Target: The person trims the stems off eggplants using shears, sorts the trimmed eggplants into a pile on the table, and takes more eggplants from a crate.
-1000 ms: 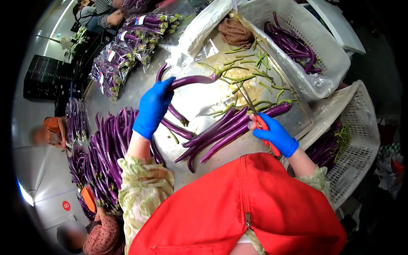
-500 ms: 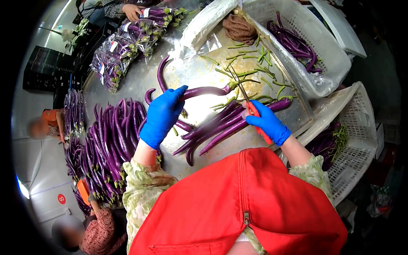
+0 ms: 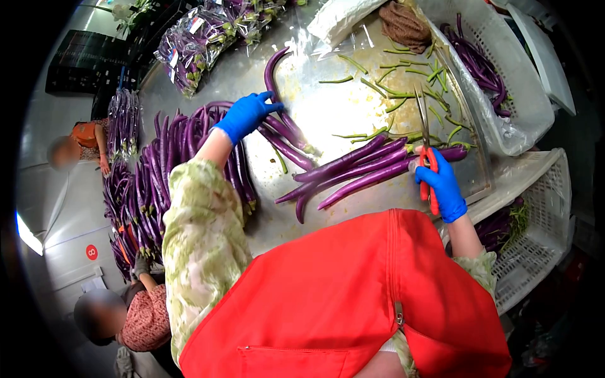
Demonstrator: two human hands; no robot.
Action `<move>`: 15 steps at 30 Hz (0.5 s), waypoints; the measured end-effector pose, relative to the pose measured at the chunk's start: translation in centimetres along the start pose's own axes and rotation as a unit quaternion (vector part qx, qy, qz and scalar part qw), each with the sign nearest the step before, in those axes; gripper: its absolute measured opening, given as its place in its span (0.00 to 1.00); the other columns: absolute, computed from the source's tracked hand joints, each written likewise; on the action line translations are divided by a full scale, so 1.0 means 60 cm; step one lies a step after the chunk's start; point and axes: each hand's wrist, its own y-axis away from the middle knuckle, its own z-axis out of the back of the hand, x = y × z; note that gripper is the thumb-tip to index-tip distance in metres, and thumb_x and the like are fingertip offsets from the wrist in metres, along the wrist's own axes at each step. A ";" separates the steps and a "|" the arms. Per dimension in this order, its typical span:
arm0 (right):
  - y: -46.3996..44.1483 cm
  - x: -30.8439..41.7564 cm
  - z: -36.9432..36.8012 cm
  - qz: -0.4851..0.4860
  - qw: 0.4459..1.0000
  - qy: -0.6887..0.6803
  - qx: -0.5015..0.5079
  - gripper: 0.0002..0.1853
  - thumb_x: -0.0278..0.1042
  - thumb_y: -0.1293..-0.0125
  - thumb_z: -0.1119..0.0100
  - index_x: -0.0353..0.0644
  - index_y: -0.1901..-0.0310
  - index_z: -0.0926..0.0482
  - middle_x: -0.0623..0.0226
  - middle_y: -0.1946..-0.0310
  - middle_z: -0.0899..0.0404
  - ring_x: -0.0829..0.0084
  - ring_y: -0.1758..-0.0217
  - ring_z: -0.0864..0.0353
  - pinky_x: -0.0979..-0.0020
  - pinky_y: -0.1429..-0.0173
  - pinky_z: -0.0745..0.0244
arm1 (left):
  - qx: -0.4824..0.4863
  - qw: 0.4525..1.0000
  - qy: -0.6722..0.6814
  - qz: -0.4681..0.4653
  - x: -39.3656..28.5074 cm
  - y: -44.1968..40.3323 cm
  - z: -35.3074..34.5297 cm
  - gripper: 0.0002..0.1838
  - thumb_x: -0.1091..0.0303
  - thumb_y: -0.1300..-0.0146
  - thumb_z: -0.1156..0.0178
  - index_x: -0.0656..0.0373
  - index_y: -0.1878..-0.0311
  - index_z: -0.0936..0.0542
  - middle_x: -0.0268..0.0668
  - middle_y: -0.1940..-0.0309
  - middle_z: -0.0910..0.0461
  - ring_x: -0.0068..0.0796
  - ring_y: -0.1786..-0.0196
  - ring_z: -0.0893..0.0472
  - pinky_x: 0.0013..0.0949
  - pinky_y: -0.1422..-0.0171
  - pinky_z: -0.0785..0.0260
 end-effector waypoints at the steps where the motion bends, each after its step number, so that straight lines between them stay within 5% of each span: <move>1: 0.000 -0.003 0.000 0.003 1.000 0.002 0.001 0.23 0.28 0.45 0.44 0.40 0.45 0.30 0.71 0.69 0.28 0.81 0.69 0.30 0.79 0.64 0.32 | 0.013 1.000 0.024 0.000 0.004 -0.016 -0.018 0.24 0.75 0.46 0.47 0.38 0.46 0.26 0.41 0.45 0.29 0.45 0.52 0.23 0.39 0.50 0.28; 4: 0.003 -0.010 0.003 0.012 1.000 0.009 -0.003 0.24 0.28 0.45 0.43 0.40 0.44 0.30 0.72 0.66 0.29 0.82 0.66 0.30 0.79 0.61 0.33 | 0.007 0.994 0.089 0.063 -0.013 -0.039 -0.034 0.19 0.72 0.49 0.43 0.41 0.52 0.22 0.39 0.44 0.30 0.46 0.50 0.25 0.39 0.48 0.31; 6: 0.010 -0.007 0.007 0.017 0.999 0.016 -0.022 0.24 0.27 0.46 0.45 0.40 0.45 0.30 0.72 0.68 0.28 0.81 0.66 0.28 0.79 0.61 0.32 | -0.044 0.998 -0.027 -0.021 -0.007 -0.047 -0.036 0.17 0.70 0.50 0.41 0.42 0.56 0.20 0.39 0.44 0.29 0.45 0.50 0.24 0.37 0.48 0.31; 7: 0.014 -0.011 0.013 0.018 0.999 0.004 -0.026 0.23 0.26 0.46 0.45 0.39 0.45 0.30 0.71 0.67 0.28 0.80 0.66 0.28 0.78 0.61 0.32 | -0.103 0.992 -0.042 -0.066 -0.010 -0.050 -0.028 0.13 0.68 0.53 0.40 0.45 0.61 0.19 0.38 0.54 0.23 0.42 0.56 0.23 0.36 0.51 0.32; 11: 0.024 -0.027 0.034 0.005 0.999 -0.009 -0.038 0.23 0.26 0.46 0.46 0.38 0.46 0.30 0.68 0.66 0.28 0.79 0.66 0.28 0.77 0.60 0.31 | -0.048 0.996 0.014 -0.071 -0.039 -0.030 0.056 0.12 0.66 0.54 0.38 0.49 0.62 0.20 0.34 0.75 0.22 0.39 0.67 0.22 0.39 0.57 0.32; 15: 0.027 -0.031 0.031 -0.005 0.998 -0.041 -0.035 0.22 0.26 0.45 0.46 0.38 0.45 0.30 0.68 0.66 0.27 0.78 0.66 0.28 0.77 0.60 0.31 | 0.120 0.987 0.037 -0.099 -0.084 0.011 0.026 0.17 0.66 0.53 0.38 0.48 0.56 0.21 0.39 0.70 0.22 0.43 0.62 0.21 0.43 0.59 0.29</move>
